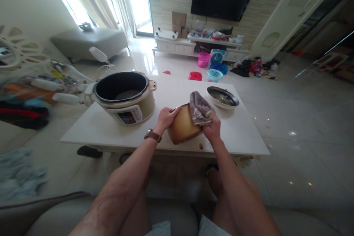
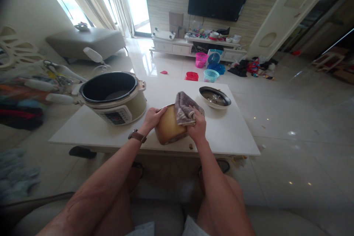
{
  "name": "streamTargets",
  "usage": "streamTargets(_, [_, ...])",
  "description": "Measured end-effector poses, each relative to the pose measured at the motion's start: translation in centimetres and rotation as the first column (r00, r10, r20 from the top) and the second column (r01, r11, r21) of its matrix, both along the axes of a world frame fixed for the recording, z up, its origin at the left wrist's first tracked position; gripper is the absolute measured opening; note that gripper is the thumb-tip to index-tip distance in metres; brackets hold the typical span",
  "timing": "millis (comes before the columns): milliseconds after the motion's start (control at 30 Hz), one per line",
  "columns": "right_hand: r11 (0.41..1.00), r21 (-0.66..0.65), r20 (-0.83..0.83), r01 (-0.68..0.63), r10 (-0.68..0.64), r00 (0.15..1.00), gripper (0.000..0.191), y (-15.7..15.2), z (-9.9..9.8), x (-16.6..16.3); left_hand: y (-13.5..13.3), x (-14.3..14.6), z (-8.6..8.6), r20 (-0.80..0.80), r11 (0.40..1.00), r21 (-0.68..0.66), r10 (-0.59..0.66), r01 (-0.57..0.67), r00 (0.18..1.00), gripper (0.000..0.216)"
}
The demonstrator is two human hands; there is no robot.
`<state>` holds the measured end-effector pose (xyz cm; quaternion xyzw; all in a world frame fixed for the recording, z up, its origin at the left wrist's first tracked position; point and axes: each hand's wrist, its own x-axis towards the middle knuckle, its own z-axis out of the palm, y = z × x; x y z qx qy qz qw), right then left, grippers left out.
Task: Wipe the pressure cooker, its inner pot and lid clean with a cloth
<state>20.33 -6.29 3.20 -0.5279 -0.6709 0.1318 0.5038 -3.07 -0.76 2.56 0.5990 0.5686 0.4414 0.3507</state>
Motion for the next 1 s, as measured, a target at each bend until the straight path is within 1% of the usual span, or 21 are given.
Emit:
streamTargets(67, [0.978, 0.054, 0.225, -0.203, 0.186, 0.956, 0.048, -1.1, 1.5, -0.8, 0.2, 0.0, -0.1, 0.017, 1.000, 0.014, 0.006, -0.006, 1.000, 0.062])
streamTargets(100, [0.962, 0.057, 0.293, -0.267, 0.239, 0.926, 0.050, -1.5, 2.0, -1.1, 0.2, 0.0, -0.1, 0.022, 1.000, 0.021, 0.009, -0.009, 1.000, 0.060])
streamTargets(133, [0.953, 0.057, 0.320, -0.297, 0.265, 0.910, 0.050, -1.6, 2.3, -1.3, 0.3, 0.0, -0.2, 0.024, 1.000, 0.023, 0.015, -0.015, 1.000, 0.058])
streamTargets(167, [0.954, 0.058, 0.305, -0.295, 0.265, 0.915, 0.049, -1.5, 2.3, -1.2, 0.3, -0.1, -0.2, 0.025, 1.000, 0.019, 0.021, -0.021, 0.999, 0.059])
streamTargets(200, [0.963, 0.057, 0.252, -0.264, 0.242, 0.937, 0.048, -1.2, 2.0, -1.1, 0.3, -0.1, -0.3, 0.027, 1.000, 0.010, 0.027, -0.028, 0.999, 0.061])
streamTargets(267, [0.990, 0.021, 0.054, -0.140, 0.139, 0.989, 0.046, 0.0, 0.9, -0.4, 0.2, -0.1, -0.4, 0.034, 0.999, -0.011, 0.039, -0.038, 0.999, 0.067])
streamTargets(300, [0.998, -0.027, -0.069, -0.056, 0.054, 0.996, 0.045, 0.7, 0.0, 0.1, 0.1, -0.1, -0.5, 0.043, 0.999, -0.016, 0.037, -0.036, 0.998, 0.069])
streamTargets(333, [0.994, -0.101, -0.188, 0.030, -0.048, 0.981, 0.045, 1.5, -1.0, 0.7, 0.1, -0.1, -0.5, 0.055, 0.999, -0.017, 0.032, -0.032, 0.998, 0.071])
streamTargets(367, [0.972, -0.202, -0.280, 0.120, -0.175, 0.944, 0.043, 2.2, -2.1, 1.3, 0.0, 0.0, -0.5, 0.070, 1.000, -0.015, 0.027, -0.026, 0.997, 0.072])
streamTargets(433, [0.876, -0.423, -0.365, 0.230, -0.397, 0.842, 0.040, 3.5, -4.1, 2.4, 0.0, 0.0, -0.6, 0.100, 0.999, -0.006, 0.033, -0.033, 0.994, 0.075])
streamTargets(467, [0.826, -0.506, -0.386, 0.250, -0.475, 0.791, 0.038, 4.0, -4.9, 2.8, 0.0, 0.0, -0.6, 0.112, 0.999, -0.004, 0.043, -0.043, 0.993, 0.076])
streamTargets(500, [0.792, -0.555, -0.407, 0.254, -0.524, 0.748, 0.039, 4.3, -5.5, 3.0, 0.0, 0.1, -0.6, 0.123, 0.998, -0.006, 0.061, -0.061, 0.990, 0.076])
streamTargets(533, [0.779, -0.574, -0.432, 0.253, -0.550, 0.714, 0.040, 4.5, -5.9, 3.2, 0.0, 0.1, -0.6, 0.141, 0.996, -0.017, 0.087, -0.086, 0.986, 0.076])
streamTargets(567, [0.785, -0.566, -0.462, 0.254, -0.557, 0.690, 0.042, 4.5, -6.0, 3.1, 0.1, 0.2, -0.6, 0.171, 0.992, -0.041, 0.124, -0.119, 0.977, 0.075])
streamTargets(633, [0.823, -0.498, -0.518, 0.272, -0.534, 0.668, 0.048, 4.3, -5.5, 2.7, 0.1, 0.2, -0.8, 0.265, 0.970, -0.131, 0.232, -0.203, 0.936, 0.072])
streamTargets(667, [0.845, -0.450, -0.529, 0.289, -0.513, 0.677, 0.050, 4.1, -5.1, 2.3, 0.2, 0.3, -0.9, 0.318, 0.951, -0.185, 0.295, -0.246, 0.901, 0.071])
streamTargets(733, [0.883, -0.345, -0.500, 0.317, -0.459, 0.735, 0.051, 3.5, -4.1, 1.4, 0.3, 0.4, -1.1, 0.415, 0.912, -0.273, 0.399, -0.307, 0.817, 0.069])
streamTargets(800, [0.922, -0.223, -0.408, 0.315, -0.382, 0.829, 0.051, 2.6, -3.3, 0.3, 0.4, 0.6, -1.2, 0.489, 0.889, -0.315, 0.453, -0.334, 0.745, 0.067])
streamTargets(867, [0.959, -0.096, -0.275, 0.266, -0.282, 0.919, 0.054, 1.5, -2.8, -1.0, 0.5, 0.8, -1.3, 0.547, 0.870, -0.348, 0.491, -0.350, 0.678, 0.063])
streamTargets(933, [0.985, 0.012, -0.120, 0.170, -0.167, 0.979, 0.059, 0.2, -2.5, -2.5, 0.6, 1.0, -1.2, 0.591, 0.838, -0.402, 0.545, -0.368, 0.595, 0.056])
streamTargets(1000, [0.996, 0.086, 0.038, 0.039, -0.042, 0.998, 0.061, -1.3, -2.3, -4.0, 0.7, 1.1, -1.2, 0.625, 0.800, -0.468, 0.600, -0.376, 0.499, 0.048])
